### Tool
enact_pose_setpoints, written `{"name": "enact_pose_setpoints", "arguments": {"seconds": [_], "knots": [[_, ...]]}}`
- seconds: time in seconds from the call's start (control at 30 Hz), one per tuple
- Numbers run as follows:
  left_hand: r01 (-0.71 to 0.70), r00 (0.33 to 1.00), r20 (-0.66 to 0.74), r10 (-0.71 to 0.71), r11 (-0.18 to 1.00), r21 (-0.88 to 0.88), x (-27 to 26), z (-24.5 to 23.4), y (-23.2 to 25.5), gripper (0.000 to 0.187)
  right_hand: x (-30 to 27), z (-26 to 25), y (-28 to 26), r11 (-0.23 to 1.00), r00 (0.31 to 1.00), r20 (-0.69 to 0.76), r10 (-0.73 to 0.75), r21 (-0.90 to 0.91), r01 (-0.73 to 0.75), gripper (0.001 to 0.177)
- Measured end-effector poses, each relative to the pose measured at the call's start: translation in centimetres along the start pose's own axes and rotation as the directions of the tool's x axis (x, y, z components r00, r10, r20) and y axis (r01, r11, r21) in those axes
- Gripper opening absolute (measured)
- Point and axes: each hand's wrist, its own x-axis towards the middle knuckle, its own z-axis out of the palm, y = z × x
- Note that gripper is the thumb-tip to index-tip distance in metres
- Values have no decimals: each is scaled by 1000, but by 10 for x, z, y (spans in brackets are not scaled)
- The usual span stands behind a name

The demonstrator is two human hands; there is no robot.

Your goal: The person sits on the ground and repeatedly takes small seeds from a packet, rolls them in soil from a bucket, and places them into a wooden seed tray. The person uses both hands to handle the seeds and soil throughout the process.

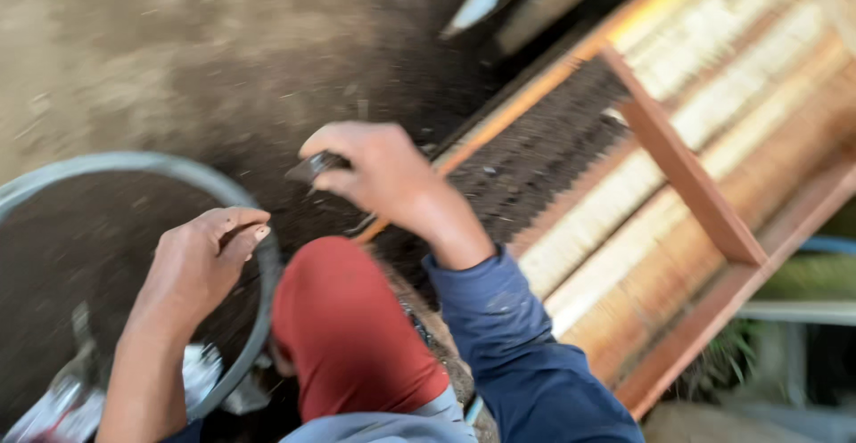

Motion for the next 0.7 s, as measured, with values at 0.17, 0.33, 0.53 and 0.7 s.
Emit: {"name": "enact_pose_setpoints", "arguments": {"seconds": [0.17, 0.33, 0.53, 0.7], "knots": [[-417, 909, -11, 417, 907, -64, 62, 74, 129, 31, -91, -162, 86, 895, 930, -315, 191, -334, -296, 34], [-716, 698, 40, 715, 697, 34, 85, 164, 233, 32, -171, -245, 196, 481, 637, -551, 539, -419, -770, 33], [-751, 643, 422, 639, 633, 187, 95, 223, 292, 50, -195, -239, 277, 314, 403, -542, 737, -252, -915, 31], [-725, 670, 456, 586, 650, 229, 104, 261, 288, 59, -195, -226, 296, 546, 643, -426, 637, -340, -766, 27]]}}
